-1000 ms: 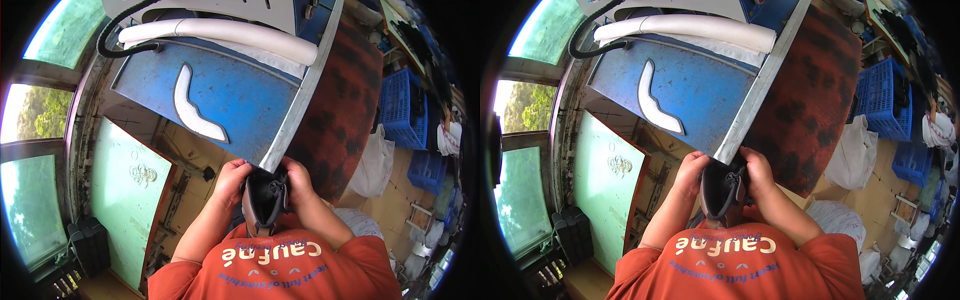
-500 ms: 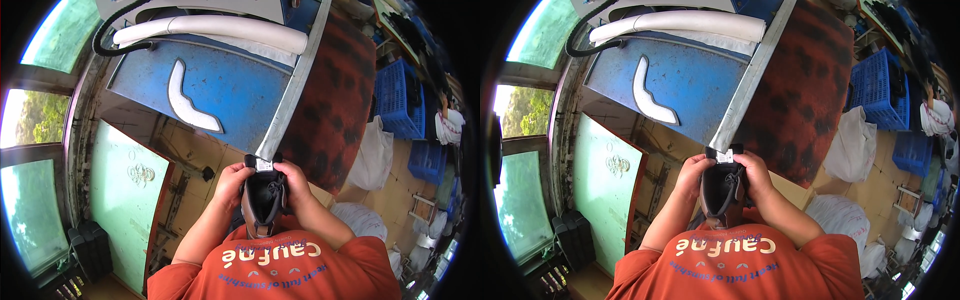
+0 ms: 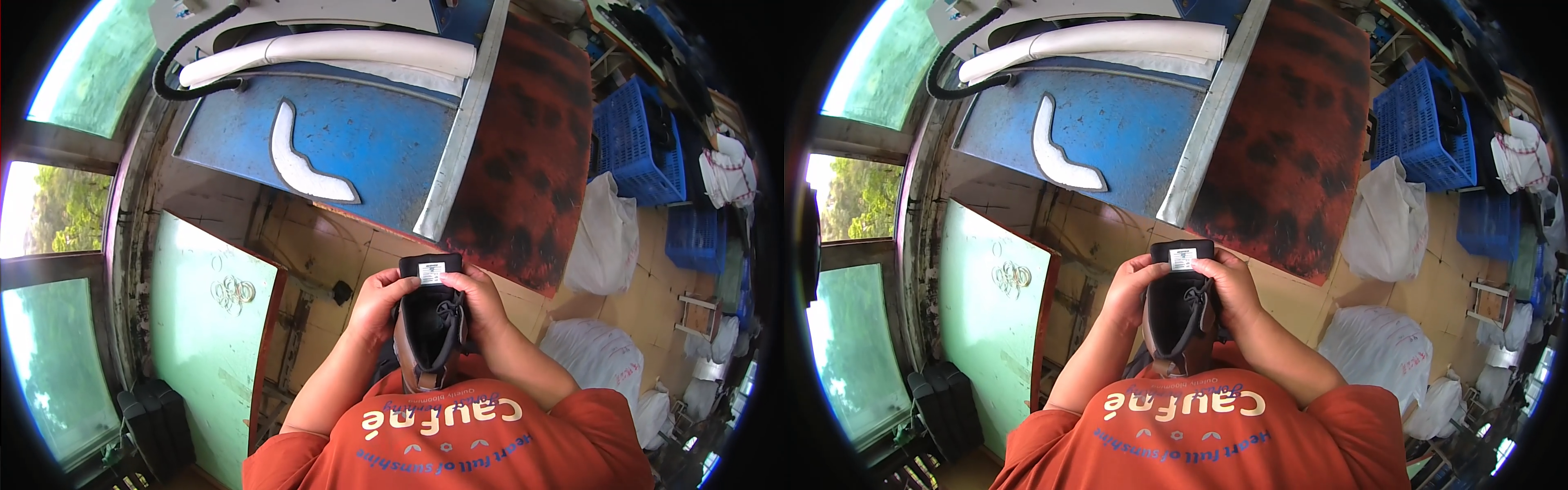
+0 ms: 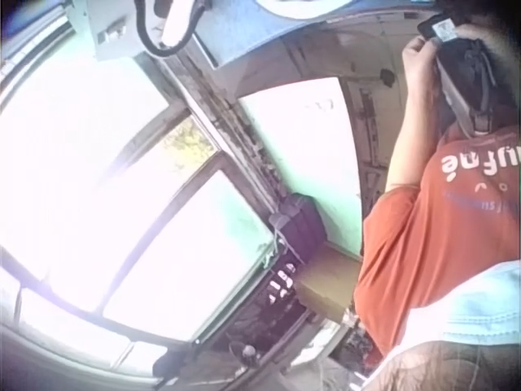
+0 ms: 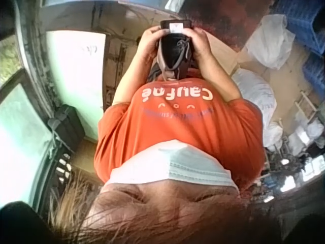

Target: The recorder examines the label inside the tongue of a brown shoe and uses a heat-press machine to process it.

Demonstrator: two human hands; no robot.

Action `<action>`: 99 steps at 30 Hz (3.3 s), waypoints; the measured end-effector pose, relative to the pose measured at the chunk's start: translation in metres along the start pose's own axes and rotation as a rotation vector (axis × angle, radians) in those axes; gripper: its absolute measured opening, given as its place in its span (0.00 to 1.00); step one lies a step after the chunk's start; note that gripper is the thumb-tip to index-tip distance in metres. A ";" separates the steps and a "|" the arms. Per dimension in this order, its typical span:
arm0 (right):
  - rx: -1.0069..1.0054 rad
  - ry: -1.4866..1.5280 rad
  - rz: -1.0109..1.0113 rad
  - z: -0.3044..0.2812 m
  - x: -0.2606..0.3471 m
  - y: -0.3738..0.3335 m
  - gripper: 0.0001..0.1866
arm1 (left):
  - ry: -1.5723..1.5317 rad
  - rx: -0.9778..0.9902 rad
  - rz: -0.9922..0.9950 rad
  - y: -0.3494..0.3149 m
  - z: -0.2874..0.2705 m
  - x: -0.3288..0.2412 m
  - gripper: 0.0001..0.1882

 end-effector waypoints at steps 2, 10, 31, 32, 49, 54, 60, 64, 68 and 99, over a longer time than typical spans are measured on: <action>-0.004 0.001 -0.007 0.000 -0.003 -0.002 0.10 | 0.027 0.001 0.002 0.000 -0.002 0.001 0.09; -0.024 0.021 -0.026 0.001 -0.009 -0.011 0.11 | 0.080 0.001 -0.014 -0.003 -0.004 0.001 0.08; -0.008 0.011 -0.155 0.015 -0.002 -0.028 0.10 | 0.152 0.065 0.042 -0.015 0.005 -0.012 0.10; 0.011 0.056 -0.139 0.016 0.000 -0.029 0.10 | 0.156 0.061 0.043 -0.015 0.005 -0.013 0.10; 0.006 0.054 -0.107 0.020 0.005 -0.029 0.11 | 0.089 0.098 -0.007 -0.013 0.004 -0.017 0.08; -0.012 0.023 -0.122 0.018 0.003 -0.028 0.12 | 0.037 0.080 0.009 -0.013 0.001 -0.015 0.09; 0.026 -0.013 -0.147 0.021 0.007 -0.035 0.13 | 0.040 0.076 0.074 -0.024 0.008 -0.016 0.12; 0.036 -0.016 -0.116 0.024 0.009 -0.040 0.13 | 0.093 0.108 0.107 -0.028 0.007 -0.015 0.10; 0.030 -0.047 -0.137 0.019 0.007 -0.039 0.14 | 0.157 0.133 0.129 -0.030 0.012 -0.019 0.07; -0.036 0.023 -0.220 -0.033 -0.030 -0.041 0.22 | 0.098 -0.020 -0.053 0.016 0.001 0.019 0.05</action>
Point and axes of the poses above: each hand's wrist, its own y-axis towards the middle knuckle, its own z-axis out of the palm, x = y × z, the point moved 1 cm from there along y, towards the middle knuckle, and after that the axes turned 3 degrees about -z, right-handed, at the moved point
